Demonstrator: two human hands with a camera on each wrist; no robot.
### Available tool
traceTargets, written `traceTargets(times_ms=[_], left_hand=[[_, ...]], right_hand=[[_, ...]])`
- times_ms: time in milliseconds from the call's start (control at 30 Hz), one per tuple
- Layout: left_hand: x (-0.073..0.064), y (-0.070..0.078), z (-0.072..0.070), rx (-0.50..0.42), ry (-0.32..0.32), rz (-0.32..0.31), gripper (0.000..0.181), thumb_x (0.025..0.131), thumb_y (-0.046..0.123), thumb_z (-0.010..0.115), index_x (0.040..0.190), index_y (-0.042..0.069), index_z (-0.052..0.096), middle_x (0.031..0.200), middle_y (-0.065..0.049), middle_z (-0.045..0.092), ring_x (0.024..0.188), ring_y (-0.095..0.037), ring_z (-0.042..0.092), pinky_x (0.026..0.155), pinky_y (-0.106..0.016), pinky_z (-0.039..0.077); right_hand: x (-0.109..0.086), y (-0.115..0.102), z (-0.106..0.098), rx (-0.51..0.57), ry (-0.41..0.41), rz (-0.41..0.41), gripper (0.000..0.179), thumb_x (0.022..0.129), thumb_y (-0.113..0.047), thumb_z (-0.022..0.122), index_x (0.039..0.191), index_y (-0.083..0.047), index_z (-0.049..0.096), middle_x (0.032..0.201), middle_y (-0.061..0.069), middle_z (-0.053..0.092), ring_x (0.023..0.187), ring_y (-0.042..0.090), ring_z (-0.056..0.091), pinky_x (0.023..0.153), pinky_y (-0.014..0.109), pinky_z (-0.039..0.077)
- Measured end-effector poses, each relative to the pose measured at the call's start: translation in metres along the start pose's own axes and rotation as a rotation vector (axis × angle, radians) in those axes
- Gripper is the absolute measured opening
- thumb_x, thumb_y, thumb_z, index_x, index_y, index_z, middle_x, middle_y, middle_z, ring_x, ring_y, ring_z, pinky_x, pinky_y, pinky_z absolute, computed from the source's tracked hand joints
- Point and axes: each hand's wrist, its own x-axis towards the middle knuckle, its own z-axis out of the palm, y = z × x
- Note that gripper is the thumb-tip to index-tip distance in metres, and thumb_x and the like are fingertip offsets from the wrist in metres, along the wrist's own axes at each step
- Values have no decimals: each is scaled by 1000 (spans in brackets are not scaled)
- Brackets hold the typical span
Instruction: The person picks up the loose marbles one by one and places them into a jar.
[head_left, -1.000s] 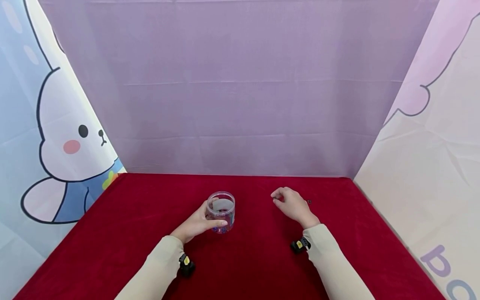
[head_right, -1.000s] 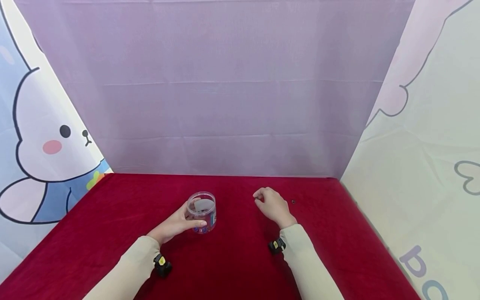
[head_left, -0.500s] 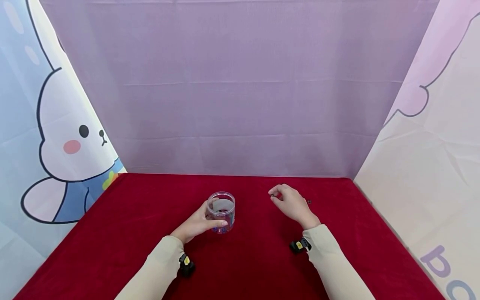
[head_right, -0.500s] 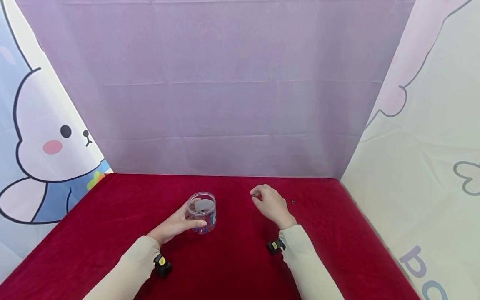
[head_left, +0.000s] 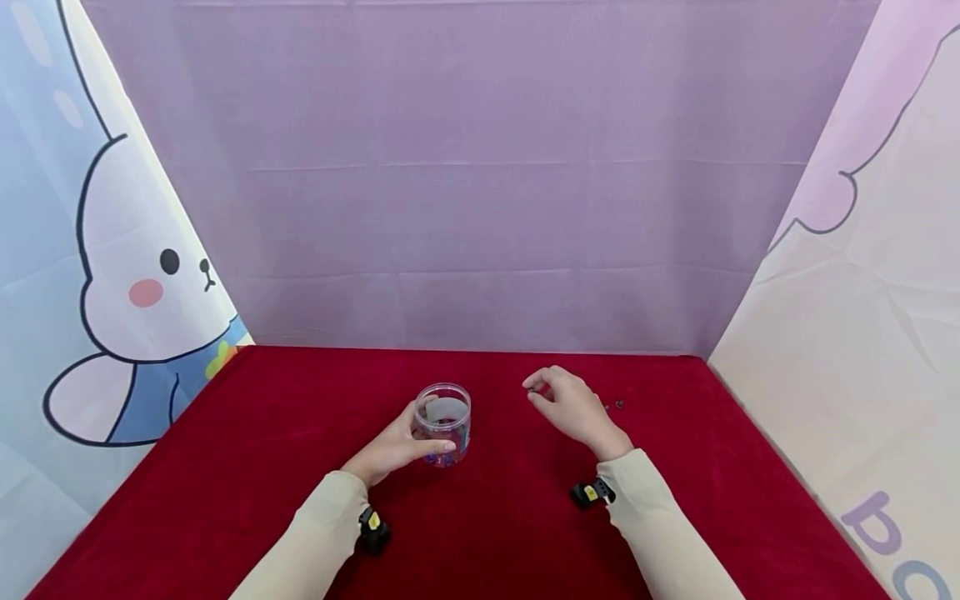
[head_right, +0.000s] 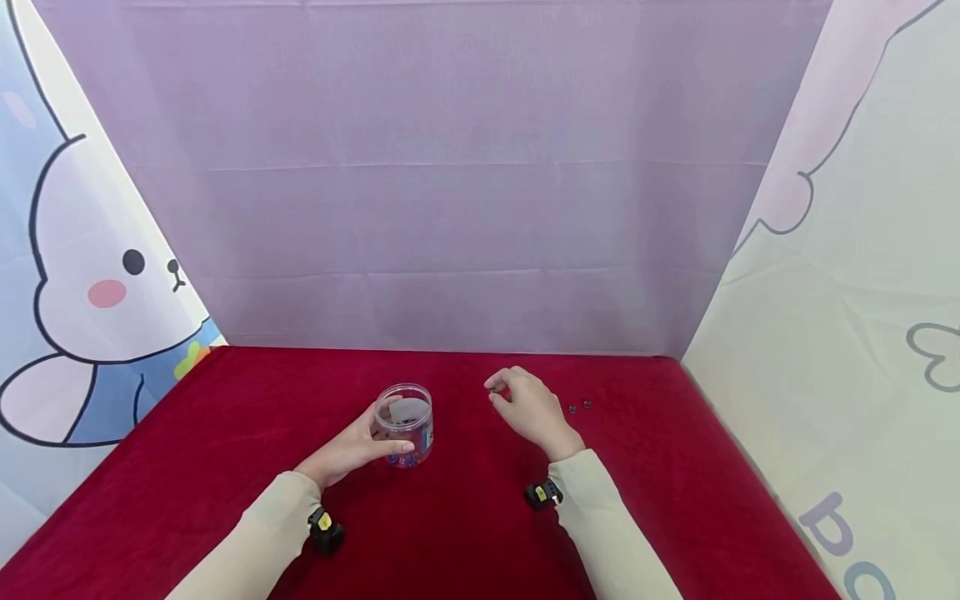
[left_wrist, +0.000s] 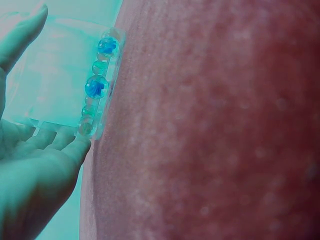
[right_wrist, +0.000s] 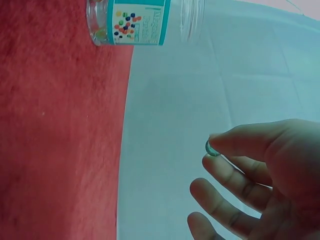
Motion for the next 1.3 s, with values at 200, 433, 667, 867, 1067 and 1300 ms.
traceTargets(times_ms=[200,433,667,867,1067,1300], left_hand=[[0,0,0,-3,-2,3,89,88,28,80,155,19,23,147,-13,44,132,-30,44,104,-51,43],[0,1,0,2,10,-7,91,87,28,81,156,18,23,147,-13,45,132,-31,44,105,-52,42],[2,0,0,0,18,-12,91,87,29,81,156,18,23,146,-11,46,132,-31,44,106,-54,40],[2,0,0,-2,21,-17,89,86,29,81,154,21,25,145,-11,46,133,-30,44,107,-54,39],[2,0,1,-2,18,-18,91,87,29,81,156,17,23,146,-13,46,132,-30,44,106,-54,40],[2,0,1,-6,12,-5,90,87,29,81,156,17,24,145,-10,46,132,-29,44,107,-54,39]], right_hand=[[2,-8,5,10,-3,-18,16,95,-14,70,110,-20,70,105,-6,63,89,13,60,74,37,51],[5,-20,11,16,2,-58,17,94,-14,71,110,-21,70,105,-8,64,89,11,61,74,36,52],[9,-30,20,26,16,-99,18,94,-14,72,110,-22,71,106,-9,64,88,9,61,73,34,53],[10,-37,28,51,18,-147,20,93,-13,72,111,-21,71,106,-9,64,88,9,61,73,32,53],[12,-44,36,62,5,-194,19,95,-14,71,113,-17,71,107,-7,64,88,9,62,73,31,54],[15,-52,45,93,-1,-227,18,96,-15,70,114,-17,70,107,-7,64,88,9,61,73,29,53]])
